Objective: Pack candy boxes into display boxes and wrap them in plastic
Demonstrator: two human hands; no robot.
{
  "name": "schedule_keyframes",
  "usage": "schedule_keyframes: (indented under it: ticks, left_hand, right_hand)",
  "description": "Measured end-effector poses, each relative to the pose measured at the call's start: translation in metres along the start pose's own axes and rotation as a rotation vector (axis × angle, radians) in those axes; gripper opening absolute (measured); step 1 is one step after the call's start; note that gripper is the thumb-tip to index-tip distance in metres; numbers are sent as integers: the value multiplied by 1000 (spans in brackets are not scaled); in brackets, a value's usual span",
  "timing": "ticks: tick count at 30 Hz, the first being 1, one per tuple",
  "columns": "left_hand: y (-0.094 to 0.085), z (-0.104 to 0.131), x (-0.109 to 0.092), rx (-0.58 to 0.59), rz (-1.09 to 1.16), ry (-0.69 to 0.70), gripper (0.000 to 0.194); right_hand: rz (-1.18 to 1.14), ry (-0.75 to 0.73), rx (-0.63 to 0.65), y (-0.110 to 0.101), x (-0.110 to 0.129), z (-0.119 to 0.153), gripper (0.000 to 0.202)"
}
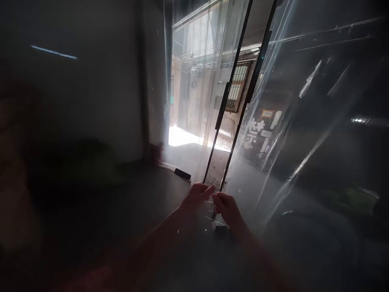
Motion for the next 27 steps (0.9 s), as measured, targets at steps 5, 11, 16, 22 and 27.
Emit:
schedule_keyframes:
  ticks: [5,11,16,22,27]
  left_hand:
    - [-26,-169,44,72,-101,96,48]
    - [-76,-351,75,-119,-197,213,18]
    - [-108,-487,92,-200,-242,286,52]
    - [-93,-592,112,28,-190,343,31]
    - [-47,-618,116,184,-192,423,5]
  right_hand:
    - [31,-79,-112,-49,-13,-136,35]
    - [150,-46,-550,-173,-46,-287,67]
    - [274,-134,-995,-243,-63,-386,96]
    - [-55,-170,-813,-243,-68,-455,65]
    - [-59,-202,-769,-212,-68,-494,42]
Point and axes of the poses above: each hand's wrist, its own z-axis away from the middle knuckle, its own y-axis out of the palm, x = y × z, the point moved 4 cm from there along -z, towards the middle knuckle, and after that the axes turned 5 degrees about y, right-handed, at the moved point
